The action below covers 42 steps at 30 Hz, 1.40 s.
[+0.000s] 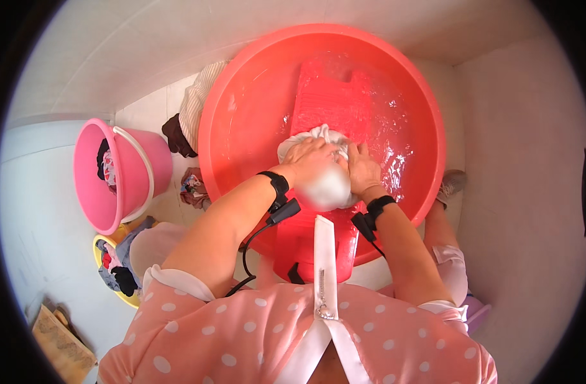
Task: Hand-washing various garments in a tub using a washboard.
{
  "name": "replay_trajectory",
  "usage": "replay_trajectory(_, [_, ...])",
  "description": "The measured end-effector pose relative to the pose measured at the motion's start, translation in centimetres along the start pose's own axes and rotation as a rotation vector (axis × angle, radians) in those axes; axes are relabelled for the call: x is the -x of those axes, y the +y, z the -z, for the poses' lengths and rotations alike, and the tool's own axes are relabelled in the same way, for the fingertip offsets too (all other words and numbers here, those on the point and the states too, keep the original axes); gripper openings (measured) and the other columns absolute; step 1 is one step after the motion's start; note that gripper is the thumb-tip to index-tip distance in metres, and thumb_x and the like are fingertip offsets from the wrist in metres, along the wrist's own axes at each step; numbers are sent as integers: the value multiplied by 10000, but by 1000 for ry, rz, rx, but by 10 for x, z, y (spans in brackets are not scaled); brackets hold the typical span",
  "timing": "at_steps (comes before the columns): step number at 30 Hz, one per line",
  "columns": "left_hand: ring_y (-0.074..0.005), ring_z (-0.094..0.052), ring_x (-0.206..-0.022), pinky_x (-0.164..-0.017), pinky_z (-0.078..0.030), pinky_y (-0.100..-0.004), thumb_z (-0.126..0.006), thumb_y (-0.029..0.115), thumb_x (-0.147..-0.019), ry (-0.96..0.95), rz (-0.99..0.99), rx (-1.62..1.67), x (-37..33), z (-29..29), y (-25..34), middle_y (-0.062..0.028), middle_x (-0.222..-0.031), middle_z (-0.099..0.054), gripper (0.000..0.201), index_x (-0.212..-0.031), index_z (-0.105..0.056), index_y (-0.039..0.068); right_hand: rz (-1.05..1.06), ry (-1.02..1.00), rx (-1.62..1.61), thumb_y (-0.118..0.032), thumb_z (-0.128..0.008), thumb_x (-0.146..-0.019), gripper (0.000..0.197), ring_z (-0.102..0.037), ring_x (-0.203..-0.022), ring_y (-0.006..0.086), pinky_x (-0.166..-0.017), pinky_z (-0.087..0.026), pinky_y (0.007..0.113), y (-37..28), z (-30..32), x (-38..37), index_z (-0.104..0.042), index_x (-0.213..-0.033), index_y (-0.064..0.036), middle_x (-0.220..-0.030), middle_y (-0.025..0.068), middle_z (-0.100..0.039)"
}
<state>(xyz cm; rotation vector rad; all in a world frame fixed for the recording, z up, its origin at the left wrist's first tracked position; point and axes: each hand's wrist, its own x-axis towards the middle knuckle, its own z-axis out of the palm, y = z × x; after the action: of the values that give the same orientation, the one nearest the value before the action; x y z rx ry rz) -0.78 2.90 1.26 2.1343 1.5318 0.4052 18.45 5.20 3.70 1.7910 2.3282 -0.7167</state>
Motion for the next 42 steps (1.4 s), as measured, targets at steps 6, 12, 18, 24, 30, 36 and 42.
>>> replay_trajectory(6, [-386, -461, -1310, -1084, -366, -461, -602, 430, -924, -80, 478, 182, -5, 8, 26, -173, -1494, -451, 649, -1494, -443, 162, -190, -95, -873, -555, -578, -921, 624, -504, -1279, 413, -1096, -382, 469, 26, -20, 7, -599, -1310, -68, -1357, 213, -566])
replay_trajectory(12, [-366, -452, -1160, -994, -383, -510, -660, 306, -848, 213, 34, 110, 114, 7, 68, -126, -1228, -520, 550, -1363, -564, 138, 298, 344, -313, -369, -615, -924, 363, -512, -1131, 400, -951, -423, 505, -31, -11, 126, -649, -1177, -112, -1219, 189, -567])
replay_trajectory(18, [-346, -399, -1197, -993, -361, -526, -724, 340, -746, 131, -24, 3, 171, -2, 70, -112, -1245, -448, 642, -1324, -562, 111, 429, 305, -87, -354, -732, -796, 447, -480, -1128, 378, -918, -391, 524, -46, -29, 153, -623, -1181, -154, -1231, 130, -526])
replay_trajectory(24, [-314, -558, -976, -832, -487, -430, -719, 338, -733, 215, -152, -3, 119, -13, 23, -90, -1028, -564, 459, -1116, -653, 94, 458, 238, -164, -302, -704, -842, 289, -589, -912, 350, -753, -504, 455, -29, -34, 85, -664, -1033, -88, -986, 135, -626])
replay_trajectory(30, [-378, -589, -1047, -897, -487, -483, -654, 293, -854, 12, -137, 180, 53, -8, -14, -160, -1098, -578, 312, -1050, -588, 59, 246, 60, -206, -396, -549, -976, 373, -652, -922, 436, -811, -527, 494, -16, -39, 19, -641, -1104, -58, -1006, 231, -677])
replay_trajectory(36, [-434, -563, -1224, -1004, -455, -491, -524, 453, -945, -65, 428, 139, 27, 20, 12, -179, -1490, -463, 777, -1585, -220, 133, -114, 15, -472, -517, -453, -1002, 542, -632, -1066, 436, -931, -454, 535, -18, -25, 15, -621, -1297, -94, -1085, 255, -677])
replay_trajectory(42, [-364, -538, -1153, -955, -444, -494, -628, 356, -900, 132, 179, 251, 121, 27, 53, -158, -1185, -583, 612, -1424, -496, 70, 325, 262, -285, -377, -593, -942, 418, -548, -1024, 353, -896, -431, 466, -50, -6, 135, -640, -1261, -112, -1122, 158, -609])
